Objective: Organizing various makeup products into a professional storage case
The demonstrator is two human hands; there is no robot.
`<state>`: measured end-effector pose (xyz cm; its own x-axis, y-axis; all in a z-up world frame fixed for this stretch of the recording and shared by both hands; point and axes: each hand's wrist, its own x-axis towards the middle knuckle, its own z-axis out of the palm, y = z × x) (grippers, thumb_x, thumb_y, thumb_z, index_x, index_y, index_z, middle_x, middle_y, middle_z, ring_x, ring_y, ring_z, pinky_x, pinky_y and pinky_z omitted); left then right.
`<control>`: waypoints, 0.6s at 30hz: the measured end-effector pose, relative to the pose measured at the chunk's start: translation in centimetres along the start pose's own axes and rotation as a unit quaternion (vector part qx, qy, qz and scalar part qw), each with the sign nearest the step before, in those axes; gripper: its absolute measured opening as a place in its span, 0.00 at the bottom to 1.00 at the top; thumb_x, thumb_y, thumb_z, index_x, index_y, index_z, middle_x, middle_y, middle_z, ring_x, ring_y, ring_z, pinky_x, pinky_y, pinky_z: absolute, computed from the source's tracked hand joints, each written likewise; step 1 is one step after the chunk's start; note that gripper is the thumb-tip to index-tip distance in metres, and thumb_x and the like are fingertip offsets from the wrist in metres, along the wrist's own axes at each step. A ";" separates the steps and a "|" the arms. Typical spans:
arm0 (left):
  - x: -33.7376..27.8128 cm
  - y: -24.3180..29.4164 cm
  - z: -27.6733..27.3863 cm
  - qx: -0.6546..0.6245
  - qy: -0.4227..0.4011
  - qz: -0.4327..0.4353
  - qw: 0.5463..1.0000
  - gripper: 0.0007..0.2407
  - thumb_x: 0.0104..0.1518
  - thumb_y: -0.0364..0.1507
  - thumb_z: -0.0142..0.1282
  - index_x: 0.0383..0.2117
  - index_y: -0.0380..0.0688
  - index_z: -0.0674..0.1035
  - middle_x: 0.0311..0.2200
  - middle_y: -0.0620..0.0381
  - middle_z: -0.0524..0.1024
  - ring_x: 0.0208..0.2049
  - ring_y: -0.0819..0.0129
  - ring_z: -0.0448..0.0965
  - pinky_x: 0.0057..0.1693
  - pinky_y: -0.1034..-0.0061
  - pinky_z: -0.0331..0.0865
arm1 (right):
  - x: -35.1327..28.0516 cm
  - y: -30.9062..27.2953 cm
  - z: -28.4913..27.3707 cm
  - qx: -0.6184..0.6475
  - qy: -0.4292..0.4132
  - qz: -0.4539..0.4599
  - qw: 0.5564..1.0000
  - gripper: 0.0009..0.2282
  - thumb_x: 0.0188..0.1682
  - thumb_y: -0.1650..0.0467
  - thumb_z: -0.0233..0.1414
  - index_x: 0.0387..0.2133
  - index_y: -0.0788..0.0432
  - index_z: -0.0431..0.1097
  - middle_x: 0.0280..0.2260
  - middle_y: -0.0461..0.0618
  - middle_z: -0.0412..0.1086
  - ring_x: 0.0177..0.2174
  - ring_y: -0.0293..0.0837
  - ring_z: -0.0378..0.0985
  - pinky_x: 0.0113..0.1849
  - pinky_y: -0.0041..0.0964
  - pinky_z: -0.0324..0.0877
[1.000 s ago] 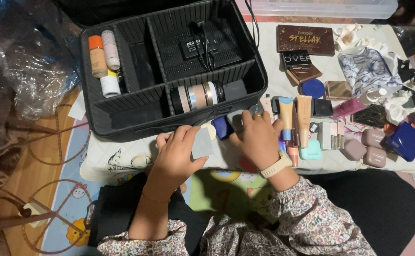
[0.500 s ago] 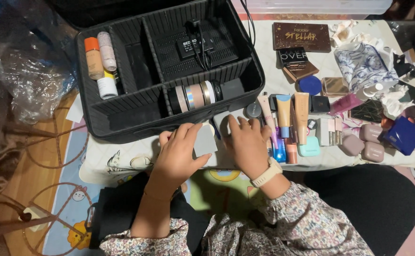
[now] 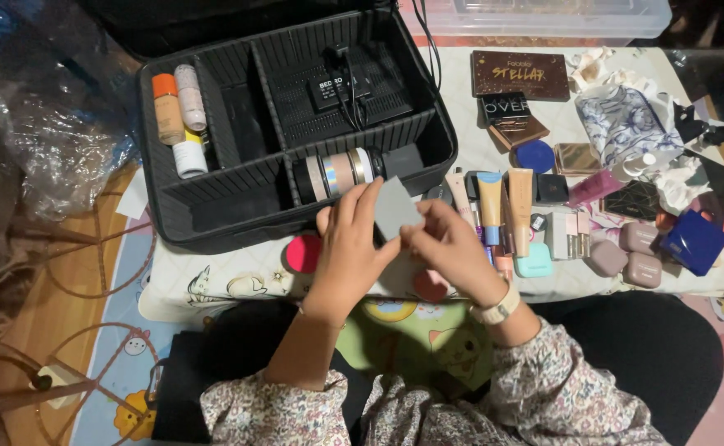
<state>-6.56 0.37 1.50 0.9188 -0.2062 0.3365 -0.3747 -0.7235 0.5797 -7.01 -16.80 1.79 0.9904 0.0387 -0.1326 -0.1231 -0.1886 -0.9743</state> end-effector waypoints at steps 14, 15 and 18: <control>7.6 -5.2 1.6 0.143 0.037 0.049 0.988 0.12 0.55 0.28 0.53 0.45 0.55 0.81 0.47 0.63 0.74 0.54 0.62 0.72 0.53 0.64 0.63 | 11.4 -2.8 -3.5 -0.395 0.008 -0.102 0.913 0.19 0.45 0.66 0.54 0.49 0.63 0.72 0.31 0.64 0.76 0.38 0.66 0.79 0.41 0.60 0.73; 7.7 -5.9 2.1 0.142 0.038 0.052 0.988 0.11 0.55 0.29 0.53 0.43 0.58 0.82 0.45 0.65 0.75 0.54 0.65 0.72 0.53 0.65 0.62 | 12.3 -2.2 -3.5 -0.430 -0.013 -0.104 0.897 0.19 0.45 0.66 0.55 0.48 0.64 0.69 0.34 0.69 0.75 0.40 0.70 0.78 0.42 0.65 0.72; 7.0 -6.3 2.2 0.113 -0.001 0.044 0.993 0.13 0.58 0.26 0.51 0.46 0.56 0.82 0.45 0.63 0.78 0.55 0.66 0.73 0.54 0.65 0.60 | 13.6 -2.6 -3.0 -0.463 -0.049 -0.093 0.880 0.19 0.45 0.66 0.55 0.46 0.67 0.68 0.34 0.68 0.75 0.39 0.68 0.80 0.40 0.61 0.74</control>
<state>2.49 2.05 -1.44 0.8843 -0.2768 0.3761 -0.4164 -0.8319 0.3668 6.99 -18.74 3.06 0.9723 0.2293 -0.0458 0.1893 -0.8869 -0.4213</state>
